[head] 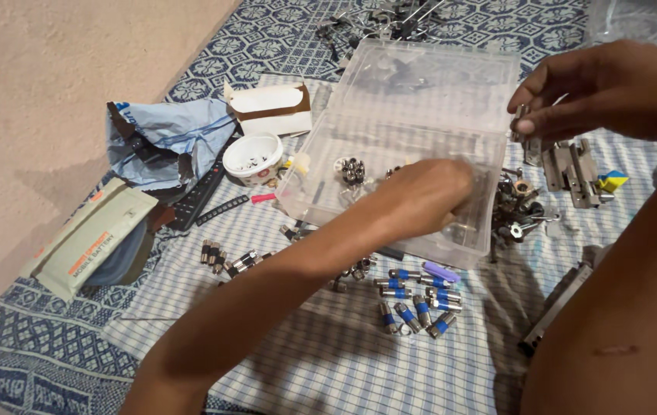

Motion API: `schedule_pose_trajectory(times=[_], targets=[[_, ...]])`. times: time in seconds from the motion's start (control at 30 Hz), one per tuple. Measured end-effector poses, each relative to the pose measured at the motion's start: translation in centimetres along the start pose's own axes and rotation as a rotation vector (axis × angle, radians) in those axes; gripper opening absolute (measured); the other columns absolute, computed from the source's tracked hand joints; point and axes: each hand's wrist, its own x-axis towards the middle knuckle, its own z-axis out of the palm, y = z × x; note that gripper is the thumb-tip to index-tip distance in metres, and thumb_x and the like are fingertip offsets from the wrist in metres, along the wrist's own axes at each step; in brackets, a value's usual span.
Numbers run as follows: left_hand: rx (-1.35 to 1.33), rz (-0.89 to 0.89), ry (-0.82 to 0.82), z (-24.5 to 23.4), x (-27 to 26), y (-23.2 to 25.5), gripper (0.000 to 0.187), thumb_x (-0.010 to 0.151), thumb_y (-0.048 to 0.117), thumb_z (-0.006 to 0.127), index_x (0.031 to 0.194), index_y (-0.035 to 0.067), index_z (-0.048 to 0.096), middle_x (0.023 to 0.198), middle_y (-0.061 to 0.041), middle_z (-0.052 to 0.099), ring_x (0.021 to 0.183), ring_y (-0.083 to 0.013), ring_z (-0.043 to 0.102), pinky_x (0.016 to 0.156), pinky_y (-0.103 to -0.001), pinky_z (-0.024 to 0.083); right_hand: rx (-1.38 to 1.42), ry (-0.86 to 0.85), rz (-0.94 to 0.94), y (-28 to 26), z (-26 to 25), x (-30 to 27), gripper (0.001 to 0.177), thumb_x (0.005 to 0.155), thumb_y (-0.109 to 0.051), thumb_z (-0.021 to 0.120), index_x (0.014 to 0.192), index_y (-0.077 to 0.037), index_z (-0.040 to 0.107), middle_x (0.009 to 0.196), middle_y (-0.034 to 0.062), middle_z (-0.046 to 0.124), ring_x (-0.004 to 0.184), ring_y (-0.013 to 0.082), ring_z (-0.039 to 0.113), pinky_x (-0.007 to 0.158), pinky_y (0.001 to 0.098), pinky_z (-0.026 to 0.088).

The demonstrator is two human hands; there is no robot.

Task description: The person assembles small cylindrical electronic components by inserting them into a multi-hole holder and securing them with rubber bands. They repeatedly pick up components, place them into the holder, and wrap bands around the groups.

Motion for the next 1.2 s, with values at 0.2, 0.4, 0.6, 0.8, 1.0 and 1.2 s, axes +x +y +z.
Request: schedule_pose_trajectory(times=[0.2, 0.4, 0.6, 0.8, 1.0, 1.2], targets=[[0.054, -0.069, -0.002, -0.1, -0.1, 0.4, 0.013, 0.07, -0.008, 0.069, 0.08, 0.0, 0.071, 0.095, -0.017, 0.071, 0.083, -0.0302, 0.073, 0.067, -0.039, 0.061, 0.003, -0.008, 0.045, -2.4, 0.6, -0.6, 0.031, 0.091, -0.013, 0.073, 0.119, 0.0, 0.071, 0.106, 0.0144, 0.081, 0.103, 0.0231, 0.076, 0.092, 0.04, 0.059], [-0.195, -0.216, 0.143, -3.6, -0.7, -0.5, 0.016, 0.076, 0.004, 0.076, 0.091, 0.007, 0.069, 0.084, -0.008, 0.073, 0.077, -0.0214, 0.072, 0.066, -0.037, 0.059, -0.047, -0.077, -0.031, -4.4, 1.6, -0.8, 0.039, 0.088, -0.015, 0.08, 0.124, -0.008, 0.068, 0.105, 0.0137, 0.078, 0.101, 0.0224, 0.075, 0.09, 0.0396, 0.06], [-0.51, -0.119, 0.314, -6.0, -1.5, -1.7, 0.034, 0.078, 0.01, 0.084, 0.108, 0.009, 0.07, 0.088, -0.003, 0.074, 0.076, -0.0118, 0.074, 0.07, -0.028, 0.061, -0.183, -0.085, 0.031, -7.4, 3.2, -1.4, 0.048, 0.087, -0.019, 0.078, 0.133, -0.012, 0.064, 0.103, 0.0128, 0.078, 0.097, 0.0218, 0.08, 0.089, 0.0375, 0.062], [-0.619, -0.109, 0.308, -6.0, -1.5, -2.3, 0.023, 0.081, 0.006, 0.081, 0.103, 0.011, 0.076, 0.092, -0.001, 0.08, 0.084, -0.0092, 0.079, 0.077, -0.024, 0.066, -0.177, -0.159, -0.01, -8.8, 3.9, -1.3, 0.053, 0.085, -0.022, 0.08, 0.132, -0.01, 0.061, 0.104, 0.016, 0.08, 0.096, 0.0234, 0.081, 0.089, 0.038, 0.064], [-0.617, -0.146, 0.237, -6.4, -2.1, -3.2, 0.017, 0.08, 0.007, 0.084, 0.096, 0.008, 0.077, 0.091, -0.003, 0.081, 0.082, -0.0096, 0.079, 0.074, -0.024, 0.065, -0.138, -0.134, -0.072, -7.5, 3.5, -0.7, 0.047, 0.086, -0.027, 0.075, 0.13, -0.013, 0.064, 0.103, 0.0125, 0.079, 0.095, 0.0219, 0.079, 0.09, 0.037, 0.063], [-0.438, -0.039, 0.065, -5.3, -1.7, -2.7, 0.014, 0.077, 0.01, 0.084, 0.09, 0.011, 0.079, 0.088, -0.003, 0.08, 0.077, -0.0102, 0.078, 0.072, -0.024, 0.063, -0.117, -0.031, -0.021, -5.4, 2.5, -0.8, 0.046, 0.091, -0.025, 0.072, 0.133, -0.011, 0.064, 0.11, 0.0141, 0.077, 0.099, 0.0245, 0.079, 0.09, 0.0396, 0.062]])
